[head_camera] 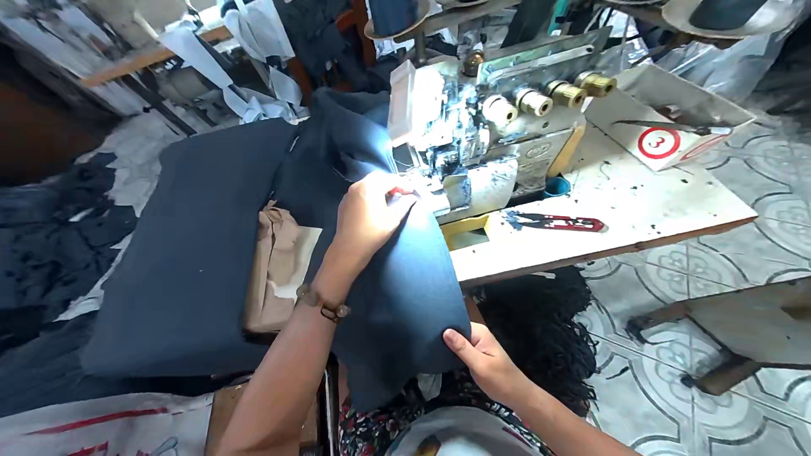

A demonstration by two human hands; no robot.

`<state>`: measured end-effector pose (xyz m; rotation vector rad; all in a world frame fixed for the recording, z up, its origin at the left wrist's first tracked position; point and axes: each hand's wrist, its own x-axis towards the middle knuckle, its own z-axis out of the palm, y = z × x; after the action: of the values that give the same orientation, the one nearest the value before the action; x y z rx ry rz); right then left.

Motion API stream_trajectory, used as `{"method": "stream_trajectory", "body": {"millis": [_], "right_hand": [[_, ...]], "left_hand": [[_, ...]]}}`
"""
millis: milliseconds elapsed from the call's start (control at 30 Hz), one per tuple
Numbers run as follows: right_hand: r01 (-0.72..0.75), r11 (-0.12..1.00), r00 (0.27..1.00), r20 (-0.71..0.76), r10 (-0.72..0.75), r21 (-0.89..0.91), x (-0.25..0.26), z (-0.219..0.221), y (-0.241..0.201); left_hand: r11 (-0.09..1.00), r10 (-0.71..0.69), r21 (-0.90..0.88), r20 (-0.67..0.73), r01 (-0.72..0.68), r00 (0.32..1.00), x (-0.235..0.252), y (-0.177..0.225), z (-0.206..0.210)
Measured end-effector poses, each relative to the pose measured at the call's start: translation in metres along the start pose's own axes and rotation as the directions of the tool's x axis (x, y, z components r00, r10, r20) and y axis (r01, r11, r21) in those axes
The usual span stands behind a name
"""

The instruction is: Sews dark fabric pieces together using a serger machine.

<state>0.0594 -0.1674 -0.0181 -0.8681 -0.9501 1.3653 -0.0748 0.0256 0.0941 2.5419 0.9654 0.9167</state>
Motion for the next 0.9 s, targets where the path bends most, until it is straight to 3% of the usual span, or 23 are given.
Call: {"method": "stream_trajectory", "body": {"millis": [167,267,400,900], "right_hand": [[-0.013,0.999,1.000,0.026,0.012,0.029,-0.003,-0.006,0.002],[-0.029,0.998,0.999,0.034,0.027,0.055,-0.005,-0.010,0.003],[-0.036,0.996,0.999,0.031,0.033,0.077,-0.013,-0.013,0.007],[0.028,0.999,0.999,-0.035,-0.029,-0.030,-0.009,-0.020,0.009]], "left_hand": [[0.935,0.112,0.340,-0.012,-0.101,0.994,-0.001,0.020,0.015],[0.899,0.002,0.438,0.019,-0.010,1.000,-0.017,0.037,0.031],[0.891,-0.033,0.452,0.001,0.029,0.999,-0.036,0.042,0.051],[0.935,0.029,0.352,0.056,-0.047,0.998,-0.005,0.040,0.060]]}}
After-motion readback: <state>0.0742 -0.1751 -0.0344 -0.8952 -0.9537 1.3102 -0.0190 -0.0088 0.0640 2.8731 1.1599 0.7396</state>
